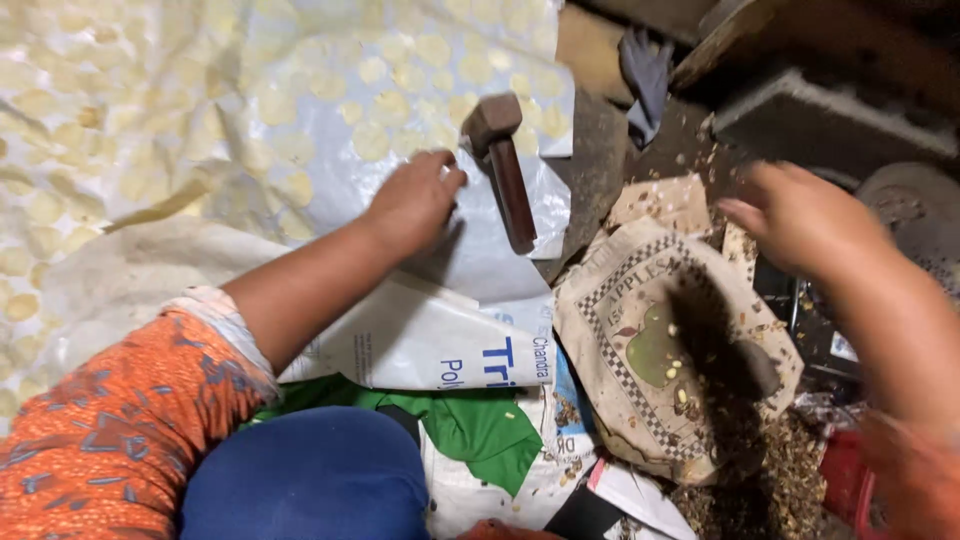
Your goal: Cracking nuts with a stone, sorting kernels, and flattening them with a wooden mallet.
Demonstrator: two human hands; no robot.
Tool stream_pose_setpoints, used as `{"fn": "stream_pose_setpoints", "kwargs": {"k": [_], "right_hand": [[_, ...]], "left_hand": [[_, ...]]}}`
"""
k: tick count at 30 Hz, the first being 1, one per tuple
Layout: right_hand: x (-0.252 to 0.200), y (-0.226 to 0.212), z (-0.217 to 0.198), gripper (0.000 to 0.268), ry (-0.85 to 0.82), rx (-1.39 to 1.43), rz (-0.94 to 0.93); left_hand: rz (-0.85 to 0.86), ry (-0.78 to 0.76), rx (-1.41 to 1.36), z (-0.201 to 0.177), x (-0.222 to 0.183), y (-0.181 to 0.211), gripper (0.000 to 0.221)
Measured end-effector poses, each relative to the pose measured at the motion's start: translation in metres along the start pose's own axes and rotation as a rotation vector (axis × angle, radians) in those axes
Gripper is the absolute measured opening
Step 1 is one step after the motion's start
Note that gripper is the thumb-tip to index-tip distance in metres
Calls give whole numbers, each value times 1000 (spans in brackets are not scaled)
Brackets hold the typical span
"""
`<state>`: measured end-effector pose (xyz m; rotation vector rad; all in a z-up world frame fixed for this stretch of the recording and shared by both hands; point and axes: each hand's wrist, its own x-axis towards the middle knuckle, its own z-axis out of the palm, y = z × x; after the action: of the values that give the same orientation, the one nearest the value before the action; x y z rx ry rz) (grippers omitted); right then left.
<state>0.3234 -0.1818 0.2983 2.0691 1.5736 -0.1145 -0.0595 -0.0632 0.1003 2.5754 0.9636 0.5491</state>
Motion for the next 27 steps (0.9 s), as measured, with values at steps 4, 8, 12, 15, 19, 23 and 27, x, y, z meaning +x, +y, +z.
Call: {"fn": "stream_pose_setpoints", "kwargs": {"k": [4, 8, 12, 15, 19, 23, 27], "right_hand": [[-76, 60, 9, 46, 244, -146, 74], [-112, -30, -55, 38, -153, 118, 205], [-71, -108, -52, 38, -88, 249, -121], [9, -162, -12, 50, -33, 384, -231], [109, -218, 41, 74, -87, 381, -166], [128, -268, 81, 58, 15, 794, -48], [130, -300, 112, 51, 226, 995, 216]], "left_hand": [[-10, -20, 72, 12, -4, 31, 24], [-68, -249, 88, 51, -1, 31, 19], [-215, -106, 144, 91, 17, -20, 29], [-432, -105, 34, 34, 12, -18, 54], [-448, -82, -12, 11, 4, -53, 65], [-483, -69, -48, 19, 3, -86, 81], [-446, -165, 59, 43, -1, -97, 94]]}}
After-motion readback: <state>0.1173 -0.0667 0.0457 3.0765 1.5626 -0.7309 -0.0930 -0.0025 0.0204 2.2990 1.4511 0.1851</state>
